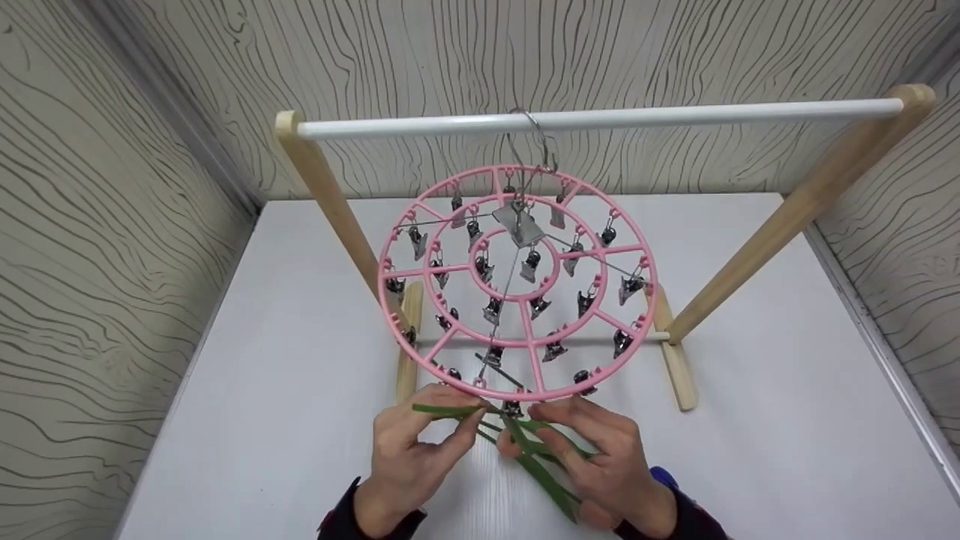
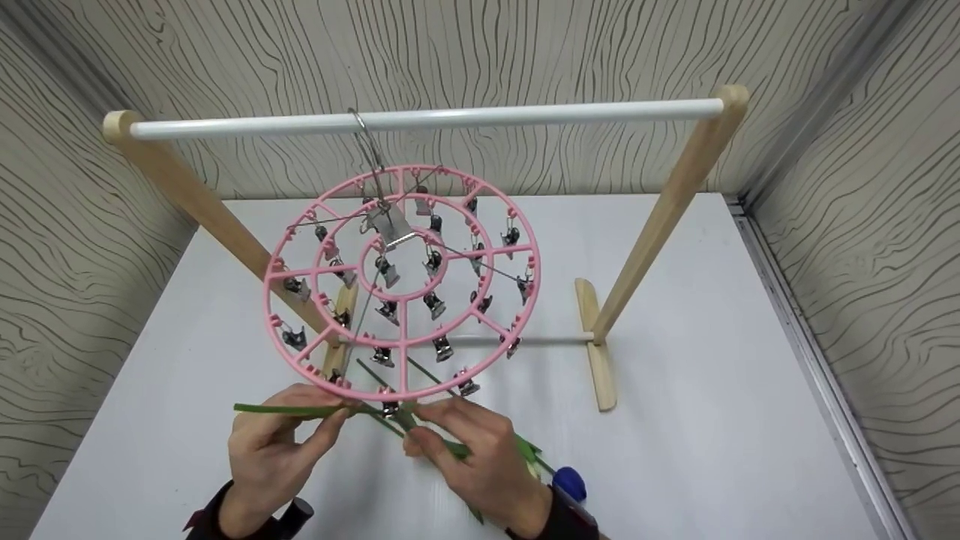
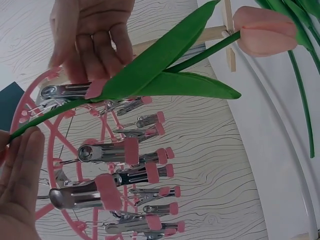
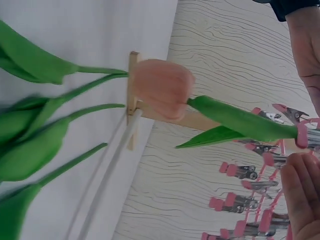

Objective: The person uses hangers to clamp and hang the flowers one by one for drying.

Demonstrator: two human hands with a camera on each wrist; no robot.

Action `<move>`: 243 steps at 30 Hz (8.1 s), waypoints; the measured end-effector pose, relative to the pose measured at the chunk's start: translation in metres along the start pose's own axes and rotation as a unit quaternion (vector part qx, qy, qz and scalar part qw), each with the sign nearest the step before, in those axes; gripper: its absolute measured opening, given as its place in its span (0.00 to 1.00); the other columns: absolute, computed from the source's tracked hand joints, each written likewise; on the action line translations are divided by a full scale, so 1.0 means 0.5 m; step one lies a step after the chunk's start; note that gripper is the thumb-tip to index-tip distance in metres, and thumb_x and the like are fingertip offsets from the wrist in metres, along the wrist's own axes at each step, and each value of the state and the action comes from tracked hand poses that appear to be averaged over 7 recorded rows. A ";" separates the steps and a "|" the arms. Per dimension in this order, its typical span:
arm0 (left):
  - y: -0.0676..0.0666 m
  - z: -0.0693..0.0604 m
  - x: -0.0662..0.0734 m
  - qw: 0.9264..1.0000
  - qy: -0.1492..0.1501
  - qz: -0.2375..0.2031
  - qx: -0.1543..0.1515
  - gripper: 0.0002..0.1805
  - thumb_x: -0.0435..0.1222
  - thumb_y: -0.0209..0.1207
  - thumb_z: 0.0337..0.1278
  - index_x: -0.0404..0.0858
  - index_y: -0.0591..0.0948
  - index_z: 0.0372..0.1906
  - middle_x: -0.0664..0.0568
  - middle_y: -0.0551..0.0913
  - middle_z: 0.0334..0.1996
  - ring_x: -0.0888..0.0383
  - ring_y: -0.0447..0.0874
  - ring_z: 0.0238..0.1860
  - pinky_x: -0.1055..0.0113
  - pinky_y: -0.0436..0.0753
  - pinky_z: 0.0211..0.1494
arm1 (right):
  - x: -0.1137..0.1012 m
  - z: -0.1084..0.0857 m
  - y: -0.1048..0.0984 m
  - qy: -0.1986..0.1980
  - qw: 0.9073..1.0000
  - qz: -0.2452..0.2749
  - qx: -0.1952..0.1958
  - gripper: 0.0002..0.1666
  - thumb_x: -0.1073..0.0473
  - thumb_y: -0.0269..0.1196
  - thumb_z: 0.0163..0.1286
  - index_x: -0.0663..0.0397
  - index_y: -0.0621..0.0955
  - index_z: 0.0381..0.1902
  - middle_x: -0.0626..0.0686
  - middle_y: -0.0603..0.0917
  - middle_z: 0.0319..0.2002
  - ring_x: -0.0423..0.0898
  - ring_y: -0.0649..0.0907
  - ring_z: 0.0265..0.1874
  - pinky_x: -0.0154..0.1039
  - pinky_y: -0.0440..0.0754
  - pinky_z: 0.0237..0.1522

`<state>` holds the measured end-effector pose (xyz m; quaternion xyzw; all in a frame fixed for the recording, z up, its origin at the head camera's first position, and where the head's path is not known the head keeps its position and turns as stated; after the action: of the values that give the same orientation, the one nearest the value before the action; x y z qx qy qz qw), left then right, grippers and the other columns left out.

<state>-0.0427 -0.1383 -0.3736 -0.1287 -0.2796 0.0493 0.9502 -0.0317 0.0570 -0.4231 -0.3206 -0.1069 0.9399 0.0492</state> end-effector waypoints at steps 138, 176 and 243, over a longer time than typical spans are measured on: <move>-0.012 -0.080 -0.029 0.972 -0.228 -0.060 -0.022 0.08 0.24 0.59 0.51 0.36 0.79 0.37 0.49 0.83 0.31 0.56 0.85 0.31 0.63 0.85 0.31 | 0.067 -0.142 -0.050 0.136 0.980 -0.023 -0.145 0.15 0.67 0.65 0.57 0.43 0.81 0.41 0.41 0.80 0.34 0.36 0.79 0.32 0.24 0.79 0.35; -0.011 -0.040 -0.020 0.965 -0.130 -0.214 -0.080 0.12 0.18 0.59 0.47 0.31 0.77 0.38 0.44 0.82 0.33 0.55 0.85 0.33 0.63 0.85 0.31 | -0.025 -0.052 -0.021 0.164 0.981 -0.098 -0.036 0.25 0.72 0.69 0.48 0.54 0.79 0.46 0.45 0.81 0.37 0.40 0.82 0.34 0.32 0.82 0.34; 0.065 0.007 0.040 1.000 0.012 -0.010 -0.009 0.13 0.17 0.62 0.41 0.31 0.77 0.34 0.45 0.79 0.31 0.58 0.82 0.31 0.75 0.82 0.29 | 0.019 0.048 -0.010 0.000 0.991 0.137 -0.008 0.20 0.82 0.65 0.44 0.64 0.80 0.37 0.57 0.82 0.28 0.47 0.83 0.27 0.37 0.84 0.31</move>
<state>-0.0288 -0.1032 -0.3691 -0.1354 -0.2694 0.0359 0.9528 -0.0538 0.0595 -0.4093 -0.3325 -0.0695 0.9369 -0.0827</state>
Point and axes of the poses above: each hand's wrist, its own z-axis towards the middle knuckle, its own y-axis out of the palm, x = y × z, the point moved 3 cm from there along z, towards the middle knuckle
